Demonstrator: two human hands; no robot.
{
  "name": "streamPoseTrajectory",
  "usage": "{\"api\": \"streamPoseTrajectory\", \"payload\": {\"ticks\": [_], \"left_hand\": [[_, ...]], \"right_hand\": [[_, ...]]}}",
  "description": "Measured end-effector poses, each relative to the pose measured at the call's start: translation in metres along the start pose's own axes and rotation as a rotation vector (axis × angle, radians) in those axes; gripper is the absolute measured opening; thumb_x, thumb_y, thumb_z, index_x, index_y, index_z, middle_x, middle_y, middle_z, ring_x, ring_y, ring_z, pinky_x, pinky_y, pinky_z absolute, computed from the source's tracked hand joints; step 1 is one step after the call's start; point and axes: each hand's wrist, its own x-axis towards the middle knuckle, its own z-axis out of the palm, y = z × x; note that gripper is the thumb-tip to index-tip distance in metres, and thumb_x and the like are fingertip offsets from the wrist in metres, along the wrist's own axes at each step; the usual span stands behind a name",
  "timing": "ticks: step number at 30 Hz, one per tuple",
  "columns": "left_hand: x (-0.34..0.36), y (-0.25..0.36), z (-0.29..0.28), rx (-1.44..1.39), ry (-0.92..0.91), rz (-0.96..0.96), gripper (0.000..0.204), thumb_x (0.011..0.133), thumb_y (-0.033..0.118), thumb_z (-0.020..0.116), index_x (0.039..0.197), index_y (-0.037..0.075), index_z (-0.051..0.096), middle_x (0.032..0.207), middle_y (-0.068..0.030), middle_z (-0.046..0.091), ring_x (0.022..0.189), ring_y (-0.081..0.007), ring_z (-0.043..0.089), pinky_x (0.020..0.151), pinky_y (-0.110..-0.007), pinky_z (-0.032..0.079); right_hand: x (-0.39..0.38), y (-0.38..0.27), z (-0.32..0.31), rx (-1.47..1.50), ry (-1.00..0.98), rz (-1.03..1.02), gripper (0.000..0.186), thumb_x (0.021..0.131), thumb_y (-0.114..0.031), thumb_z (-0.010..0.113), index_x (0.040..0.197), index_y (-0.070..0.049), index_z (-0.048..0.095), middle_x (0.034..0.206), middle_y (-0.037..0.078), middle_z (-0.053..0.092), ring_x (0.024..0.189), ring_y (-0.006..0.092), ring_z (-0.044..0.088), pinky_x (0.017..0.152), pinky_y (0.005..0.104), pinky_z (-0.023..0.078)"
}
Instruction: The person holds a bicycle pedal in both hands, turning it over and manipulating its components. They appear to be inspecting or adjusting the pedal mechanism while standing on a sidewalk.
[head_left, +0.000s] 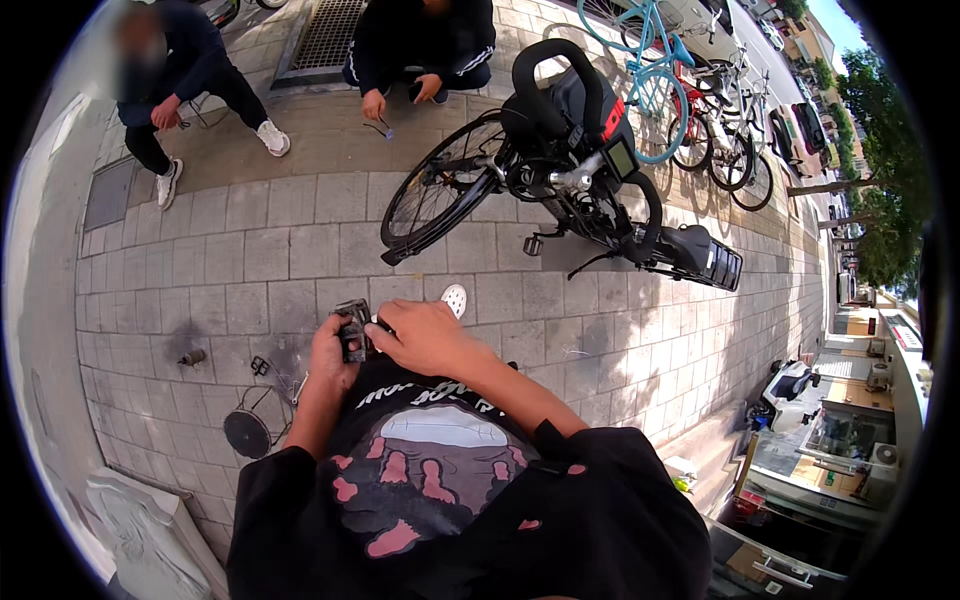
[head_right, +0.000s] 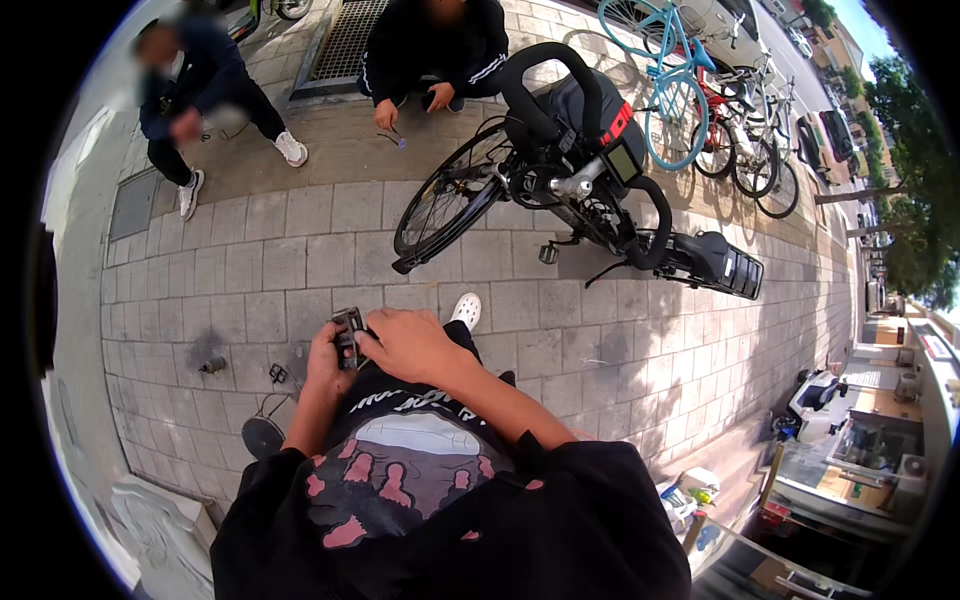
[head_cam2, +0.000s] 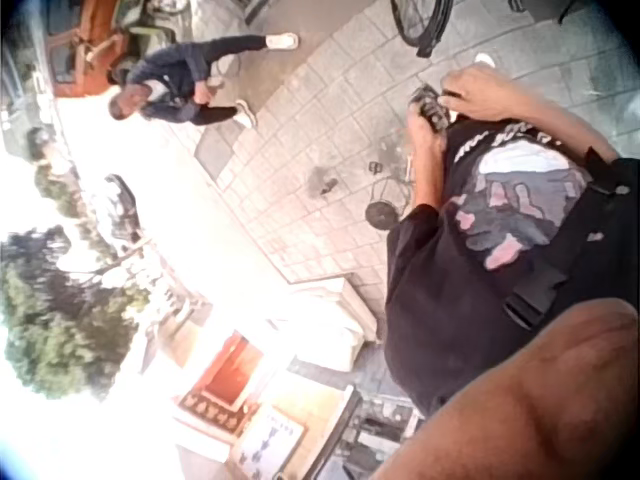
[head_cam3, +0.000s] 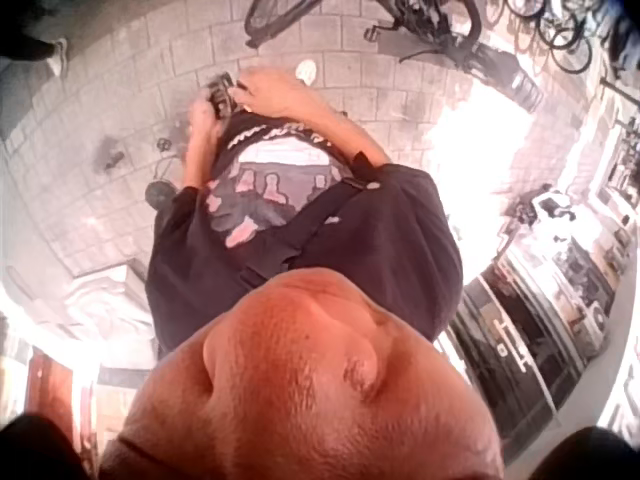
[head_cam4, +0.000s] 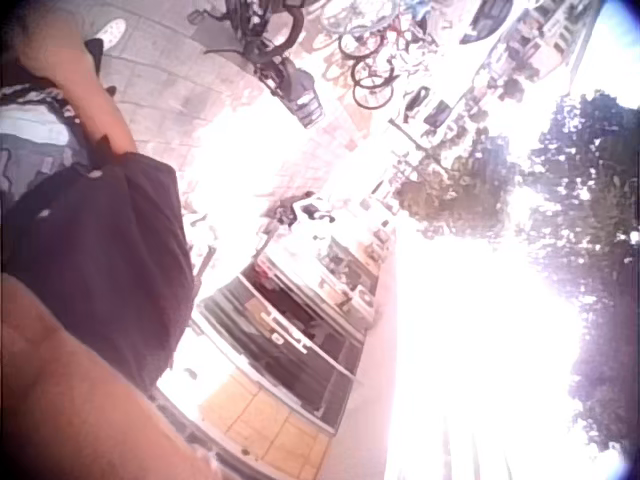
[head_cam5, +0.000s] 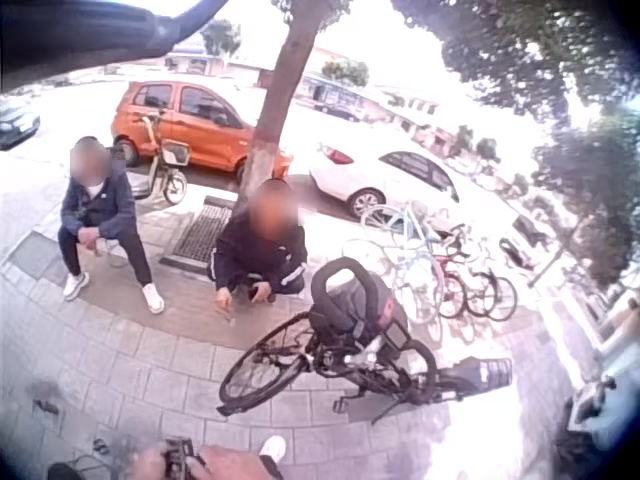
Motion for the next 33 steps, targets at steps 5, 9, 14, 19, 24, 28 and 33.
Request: {"api": "streamPoseTrajectory", "payload": {"ticks": [5,9,14,19,24,28,33], "left_hand": [[0.007,-0.003,-0.015,-0.003,0.001,-0.009,0.010,0.091,0.015,0.057,0.085,0.008,0.059,0.071,-0.0030,0.056,0.052,-0.0121,0.045,0.049,-0.027,0.036],[0.000,0.001,-0.009,-0.006,0.058,0.019,0.009,0.090,0.015,0.058,0.086,0.008,0.059,0.070,-0.0025,0.055,0.051,-0.0121,0.044,0.049,-0.027,0.035],[-0.004,0.015,-0.010,-0.099,-0.061,0.024,0.011,0.092,0.015,0.052,0.088,0.008,0.059,0.070,-0.0020,0.058,0.049,-0.0093,0.045,0.047,-0.025,0.038],[0.021,0.028,0.015,-0.078,0.021,0.129,0.010,0.091,0.014,0.057,0.086,0.005,0.058,0.065,-0.0047,0.054,0.049,-0.0138,0.046,0.047,-0.028,0.038],[0.006,0.038,-0.004,-0.204,0.027,0.173,0.009,0.091,0.012,0.056,0.086,0.005,0.058,0.066,-0.0051,0.055,0.047,-0.0126,0.044,0.047,-0.030,0.038],[0.021,0.033,-0.018,-0.218,0.017,0.161,0.008,0.089,0.011,0.059,0.091,0.004,0.062,0.070,-0.0063,0.057,0.048,-0.0137,0.045,0.049,-0.033,0.043],[0.020,0.032,-0.015,-0.230,0.008,0.131,0.007,0.089,0.011,0.060,0.091,0.004,0.061,0.070,-0.0068,0.056,0.050,-0.0144,0.046,0.048,-0.035,0.043]], "right_hand": [[0.008,-0.005,0.010,-0.062,0.013,0.051,0.052,0.100,-0.044,0.055,0.069,-0.004,0.064,0.069,0.017,0.066,0.068,0.0393,0.066,0.062,0.0501,0.050],[0.014,-0.011,0.006,0.096,-0.027,0.101,0.036,0.091,-0.039,0.068,0.095,-0.003,0.069,0.082,0.015,0.070,0.076,0.0343,0.069,0.067,0.0445,0.052],[0.034,-0.014,0.001,-0.043,-0.090,-0.113,0.040,0.100,-0.039,0.054,0.090,-0.001,0.062,0.086,0.022,0.068,0.082,0.0451,0.066,0.073,0.0521,0.051],[0.051,-0.019,-0.016,-0.127,-0.076,0.053,0.057,0.100,-0.052,0.052,0.075,-0.003,0.066,0.072,0.022,0.067,0.072,0.0434,0.066,0.067,0.0537,0.049],[0.060,-0.054,-0.021,-0.127,-0.109,-0.084,0.038,0.094,-0.042,0.064,0.095,-0.004,0.063,0.089,0.017,0.069,0.081,0.0406,0.067,0.069,0.0514,0.049],[0.068,-0.051,-0.014,-0.171,-0.144,-0.113,0.042,0.096,-0.044,0.060,0.089,-0.004,0.065,0.086,0.019,0.070,0.081,0.0419,0.068,0.070,0.0529,0.049],[0.075,-0.045,-0.012,-0.210,-0.196,-0.051,0.055,0.100,-0.050,0.053,0.077,-0.002,0.066,0.078,0.023,0.069,0.079,0.0443,0.067,0.071,0.0541,0.049]]}}
